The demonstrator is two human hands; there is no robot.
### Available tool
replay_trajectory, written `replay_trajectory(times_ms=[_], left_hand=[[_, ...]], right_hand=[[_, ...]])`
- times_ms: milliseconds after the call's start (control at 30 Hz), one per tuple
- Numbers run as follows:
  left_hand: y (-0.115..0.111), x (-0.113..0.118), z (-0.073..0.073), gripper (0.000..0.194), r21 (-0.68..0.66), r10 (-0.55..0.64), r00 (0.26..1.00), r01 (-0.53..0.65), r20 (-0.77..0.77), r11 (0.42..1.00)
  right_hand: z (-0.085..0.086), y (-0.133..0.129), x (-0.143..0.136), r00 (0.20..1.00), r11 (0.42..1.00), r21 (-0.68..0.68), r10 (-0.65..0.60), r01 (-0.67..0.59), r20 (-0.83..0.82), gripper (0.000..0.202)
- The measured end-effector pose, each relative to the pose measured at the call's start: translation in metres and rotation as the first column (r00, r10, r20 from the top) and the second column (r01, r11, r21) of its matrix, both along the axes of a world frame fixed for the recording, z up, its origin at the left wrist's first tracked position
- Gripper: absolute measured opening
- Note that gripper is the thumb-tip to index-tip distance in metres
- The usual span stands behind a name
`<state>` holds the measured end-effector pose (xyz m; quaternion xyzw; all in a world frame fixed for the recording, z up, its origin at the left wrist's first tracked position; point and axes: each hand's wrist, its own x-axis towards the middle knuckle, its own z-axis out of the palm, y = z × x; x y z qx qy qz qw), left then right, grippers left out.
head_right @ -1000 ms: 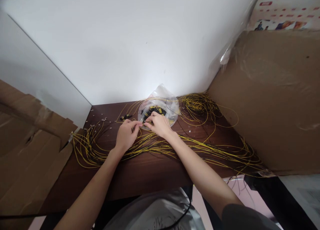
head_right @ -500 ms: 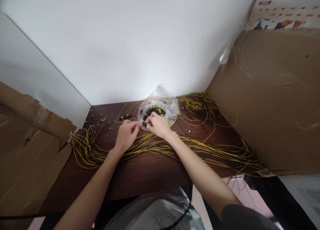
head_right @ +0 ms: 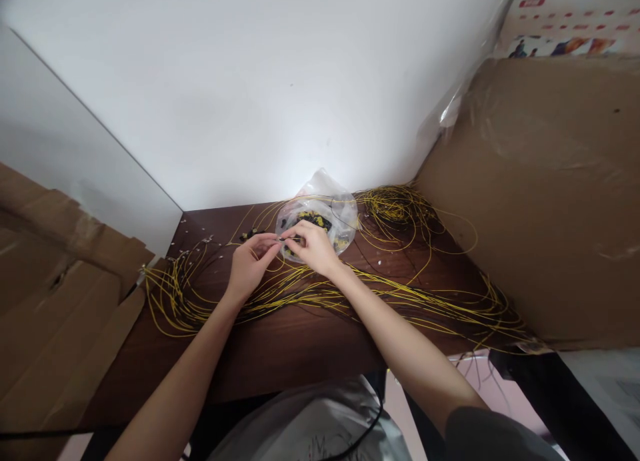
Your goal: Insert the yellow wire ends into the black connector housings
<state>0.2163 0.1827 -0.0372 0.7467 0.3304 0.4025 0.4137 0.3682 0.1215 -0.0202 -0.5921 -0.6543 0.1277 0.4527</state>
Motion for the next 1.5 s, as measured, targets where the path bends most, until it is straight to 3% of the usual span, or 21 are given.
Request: replay_trajectory(times_ms=[400, 900, 1200, 1500], left_hand=[[-0.008, 0.003, 0.016, 0.024, -0.257, 0.053, 0.981, -0.003, 0.188, 0.967], [-0.008, 0.004, 0.017, 0.02, -0.291, 0.058, 0.932, 0.052, 0.357, 0.955], [-0.01, 0.004, 0.019, 0.019, -0.286, 0.002, 0.94, 0.102, 0.341, 0.953], [-0.007, 0.005, 0.015, 0.022, -0.318, 0.06, 0.943, 0.051, 0.328, 0.947]], right_hand=[[0.002, 0.0, -0.003, 0.972, 0.992, 0.093, 0.102, -0.083, -0.212, 0.017], [-0.002, 0.003, -0.003, 0.951, 0.999, 0.034, 0.036, -0.027, -0.308, 0.019], [-0.001, 0.003, -0.005, 0.957, 0.999, 0.024, 0.043, -0.037, -0.286, 0.019], [-0.001, 0.003, -0.005, 0.9, 0.997, 0.052, 0.066, -0.048, -0.43, 0.022]])
